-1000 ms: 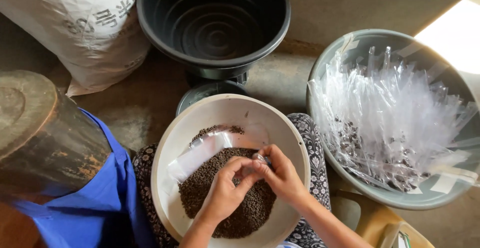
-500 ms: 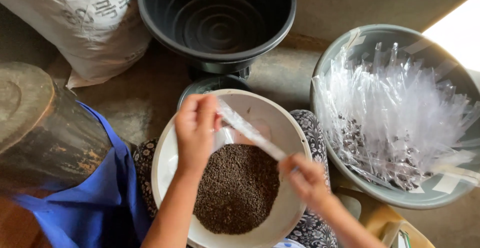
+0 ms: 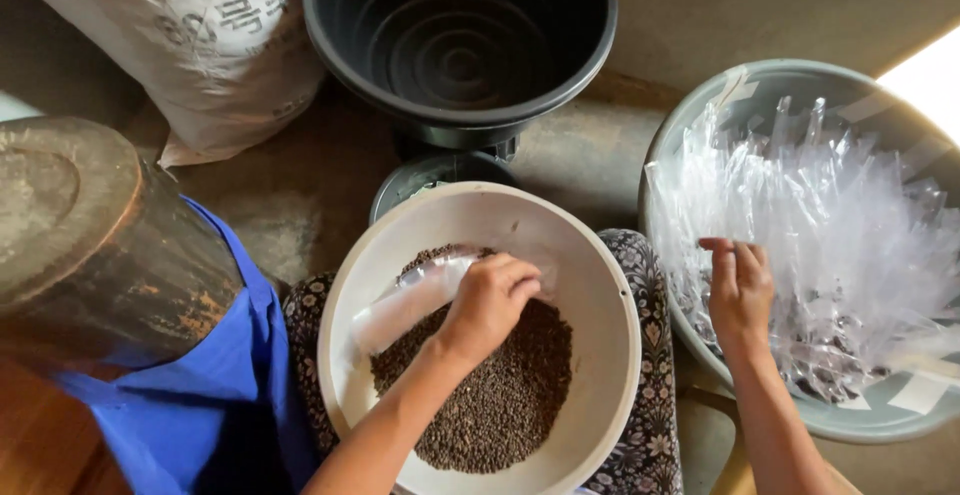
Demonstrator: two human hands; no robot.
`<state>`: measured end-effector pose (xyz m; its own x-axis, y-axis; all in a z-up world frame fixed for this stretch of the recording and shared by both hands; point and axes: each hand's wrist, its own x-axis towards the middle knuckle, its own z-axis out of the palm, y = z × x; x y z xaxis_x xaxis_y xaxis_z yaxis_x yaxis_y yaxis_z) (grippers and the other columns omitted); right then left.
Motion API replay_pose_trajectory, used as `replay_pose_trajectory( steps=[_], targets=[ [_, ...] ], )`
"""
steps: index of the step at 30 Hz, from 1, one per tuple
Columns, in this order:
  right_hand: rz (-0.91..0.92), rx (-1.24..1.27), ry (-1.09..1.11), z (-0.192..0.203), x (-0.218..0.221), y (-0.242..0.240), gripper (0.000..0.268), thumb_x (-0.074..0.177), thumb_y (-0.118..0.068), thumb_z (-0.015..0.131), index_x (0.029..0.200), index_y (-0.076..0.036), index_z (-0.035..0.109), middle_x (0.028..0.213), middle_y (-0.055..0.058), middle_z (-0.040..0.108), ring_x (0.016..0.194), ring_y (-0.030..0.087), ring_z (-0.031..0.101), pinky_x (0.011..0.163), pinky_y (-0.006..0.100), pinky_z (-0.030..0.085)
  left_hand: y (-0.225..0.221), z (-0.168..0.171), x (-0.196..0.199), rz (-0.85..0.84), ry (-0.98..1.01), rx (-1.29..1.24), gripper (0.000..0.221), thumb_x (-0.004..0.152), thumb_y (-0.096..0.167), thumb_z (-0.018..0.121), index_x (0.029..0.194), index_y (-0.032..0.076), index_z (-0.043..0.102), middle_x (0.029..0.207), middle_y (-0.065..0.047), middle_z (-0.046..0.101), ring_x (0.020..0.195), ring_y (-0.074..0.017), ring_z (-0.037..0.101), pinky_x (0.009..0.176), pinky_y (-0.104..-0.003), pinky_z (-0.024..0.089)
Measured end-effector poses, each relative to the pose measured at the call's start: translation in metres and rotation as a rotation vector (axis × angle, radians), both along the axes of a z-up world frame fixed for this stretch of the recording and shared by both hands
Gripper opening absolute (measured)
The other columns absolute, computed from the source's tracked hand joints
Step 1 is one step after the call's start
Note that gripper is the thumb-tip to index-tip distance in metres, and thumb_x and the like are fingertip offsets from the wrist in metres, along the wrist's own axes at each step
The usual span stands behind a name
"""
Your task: Filling small plastic bags with dark pellets from a bowl and organizing them.
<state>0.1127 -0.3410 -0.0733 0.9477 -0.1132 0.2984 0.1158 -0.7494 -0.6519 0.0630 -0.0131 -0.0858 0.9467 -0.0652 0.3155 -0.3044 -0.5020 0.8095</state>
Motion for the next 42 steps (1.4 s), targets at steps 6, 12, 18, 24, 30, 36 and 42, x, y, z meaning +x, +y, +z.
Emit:
replay_pose_trajectory(
  steps=[6, 12, 18, 24, 30, 36, 42],
  targets=[
    [0.462, 0.525, 0.243, 0.09, -0.056, 0.147, 0.034, 0.099, -0.025, 0.06, 0.127, -0.011, 0.074, 0.066, 0.009, 0.074, 0.068, 0.016, 0.072, 0.078, 0.033, 0.057, 0.028, 0.111, -0.026, 0.095, -0.056, 0.001, 0.004, 0.091, 0.024, 0.076, 0.09, 0.024, 0.08, 0.082, 0.004, 0.074, 0.08, -0.0154, 0.071, 0.076, -0.029, 0.054],
    [1.015, 0.666, 0.523, 0.081, -0.058, 0.208, 0.015, 0.086, 0.0, 0.06, 0.099, -0.002, 0.068, 0.095, 0.008, 0.074, 0.089, 0.017, 0.07, 0.076, 0.03, 0.062, 0.047, 0.223, -0.088, -0.051, -0.031, -0.494, 0.013, 0.082, -0.002, 0.077, 0.093, 0.005, 0.072, 0.104, -0.007, 0.072, 0.089, -0.0142, 0.068, 0.081, -0.025, 0.057],
    [0.811, -0.003, 0.898, 0.06, -0.053, 0.202, 0.013, 0.089, -0.007, 0.059, 0.091, -0.006, 0.071, 0.063, 0.002, 0.067, 0.049, 0.012, 0.063, 0.048, 0.027, 0.053, 0.07, 0.251, -0.121, -0.046, -0.053, -0.847, 0.03, 0.081, -0.012, 0.076, 0.095, 0.006, 0.056, 0.093, -0.009, 0.068, 0.085, -0.0168, 0.067, 0.084, -0.029, 0.059],
    [0.556, 0.64, 1.063, 0.068, -0.06, 0.186, 0.029, 0.107, -0.021, 0.051, 0.094, 0.003, 0.063, 0.063, 0.01, 0.058, 0.05, 0.018, 0.055, 0.046, 0.031, 0.044, 0.044, 0.159, -0.12, 0.093, 0.025, -0.621, 0.021, 0.077, 0.002, 0.082, 0.086, 0.008, 0.063, 0.081, -0.004, 0.073, 0.073, -0.0124, 0.067, 0.075, -0.026, 0.058],
    [0.779, 0.358, 0.693, 0.147, -0.063, 0.178, 0.024, 0.101, -0.024, 0.057, 0.092, -0.005, 0.069, 0.07, 0.002, 0.067, 0.058, 0.011, 0.061, 0.05, 0.026, 0.052, 0.009, 0.11, -0.133, 0.209, 0.221, -0.494, 0.029, 0.068, 0.006, 0.09, 0.088, 0.008, 0.07, 0.077, -0.001, 0.077, 0.068, -0.0109, 0.073, 0.066, -0.023, 0.059],
    [0.869, 0.679, 0.551, 0.147, -0.044, 0.168, 0.027, 0.105, -0.022, 0.052, 0.092, -0.001, 0.063, 0.077, 0.005, 0.062, 0.065, 0.012, 0.056, 0.057, 0.026, 0.05, 0.034, 0.156, -0.11, 0.176, 0.017, -0.427, 0.029, 0.074, -0.002, 0.082, 0.097, 0.006, 0.067, 0.084, -0.007, 0.08, 0.076, -0.0138, 0.079, 0.076, -0.022, 0.066],
    [1.212, 0.005, 0.415, 0.116, -0.073, 0.197, 0.015, 0.092, -0.01, 0.06, 0.099, -0.003, 0.072, 0.094, 0.005, 0.077, 0.076, 0.02, 0.073, 0.072, 0.033, 0.059, 0.074, 0.211, -0.11, 0.222, -0.057, -0.512, 0.02, 0.081, -0.008, 0.075, 0.098, -0.001, 0.067, 0.094, -0.008, 0.073, 0.086, -0.0142, 0.068, 0.087, -0.025, 0.057]
  ],
)
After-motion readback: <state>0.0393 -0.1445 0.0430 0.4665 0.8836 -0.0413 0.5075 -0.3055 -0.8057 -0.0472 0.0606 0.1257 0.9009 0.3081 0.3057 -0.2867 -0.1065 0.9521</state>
